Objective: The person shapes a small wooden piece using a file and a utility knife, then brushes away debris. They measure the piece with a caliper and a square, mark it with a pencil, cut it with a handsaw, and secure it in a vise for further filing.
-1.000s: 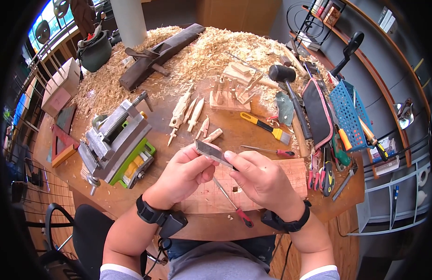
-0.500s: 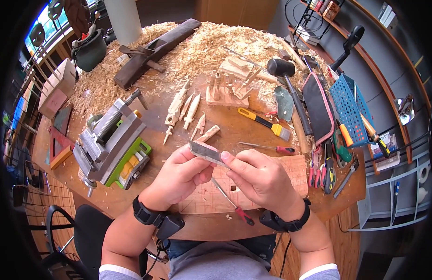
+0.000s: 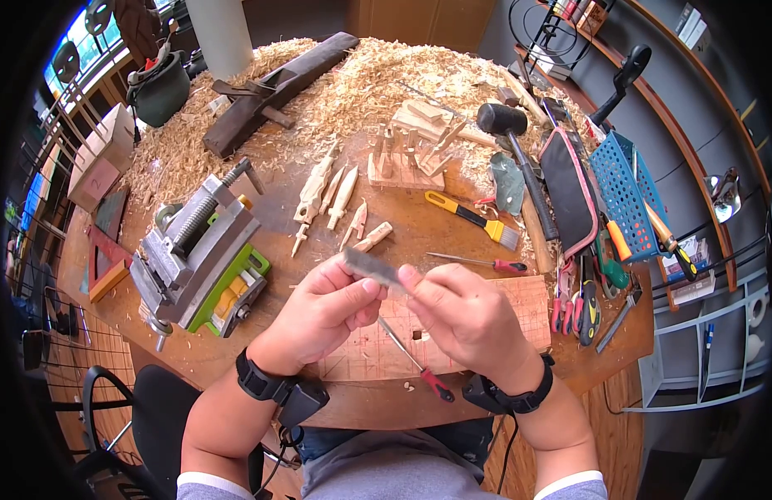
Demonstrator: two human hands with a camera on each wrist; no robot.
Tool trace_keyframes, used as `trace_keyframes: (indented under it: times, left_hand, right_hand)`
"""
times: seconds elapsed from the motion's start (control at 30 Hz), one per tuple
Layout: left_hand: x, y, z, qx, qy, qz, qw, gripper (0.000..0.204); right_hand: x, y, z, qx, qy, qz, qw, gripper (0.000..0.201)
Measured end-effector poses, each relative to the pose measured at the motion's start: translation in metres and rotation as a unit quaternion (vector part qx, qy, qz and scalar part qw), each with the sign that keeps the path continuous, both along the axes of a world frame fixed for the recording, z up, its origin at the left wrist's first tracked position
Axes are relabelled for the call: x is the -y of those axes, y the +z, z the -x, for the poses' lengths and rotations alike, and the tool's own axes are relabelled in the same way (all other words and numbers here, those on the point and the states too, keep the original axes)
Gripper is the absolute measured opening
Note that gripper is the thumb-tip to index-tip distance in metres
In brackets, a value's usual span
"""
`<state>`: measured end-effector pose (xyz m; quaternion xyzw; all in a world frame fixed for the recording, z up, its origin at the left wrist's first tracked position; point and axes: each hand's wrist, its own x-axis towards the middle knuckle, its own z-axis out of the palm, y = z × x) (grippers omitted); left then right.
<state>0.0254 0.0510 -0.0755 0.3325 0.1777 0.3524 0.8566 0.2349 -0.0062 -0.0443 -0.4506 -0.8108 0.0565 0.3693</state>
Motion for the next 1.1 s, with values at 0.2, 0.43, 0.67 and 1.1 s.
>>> trace_keyframes:
  times: [0.2, 0.43, 0.67, 1.1]
  left_hand:
    - [-0.002, 0.004, 0.001, 0.008, -0.019, -0.012, 1.0, 0.01]
    - [0.0, -0.001, 0.0, 0.009, -0.005, 0.007, 1.0, 0.02]
    - [0.0, -0.002, 0.002, 0.018, -0.014, 0.008, 1.0, 0.023]
    - [-0.001, -0.001, 0.003, 0.048, -0.021, -0.045, 0.998, 0.015]
  right_hand:
    - [-0.003, 0.001, -0.01, -0.084, -0.008, 0.02, 0.996, 0.043]
    - [0.002, 0.002, -0.004, -0.042, 0.033, 0.037, 0.998, 0.042]
    - [0.002, 0.004, -0.003, -0.037, 0.037, 0.044, 0.998, 0.044]
    - [-0.009, 0.001, -0.029, -0.087, -0.096, 0.045, 0.991, 0.038]
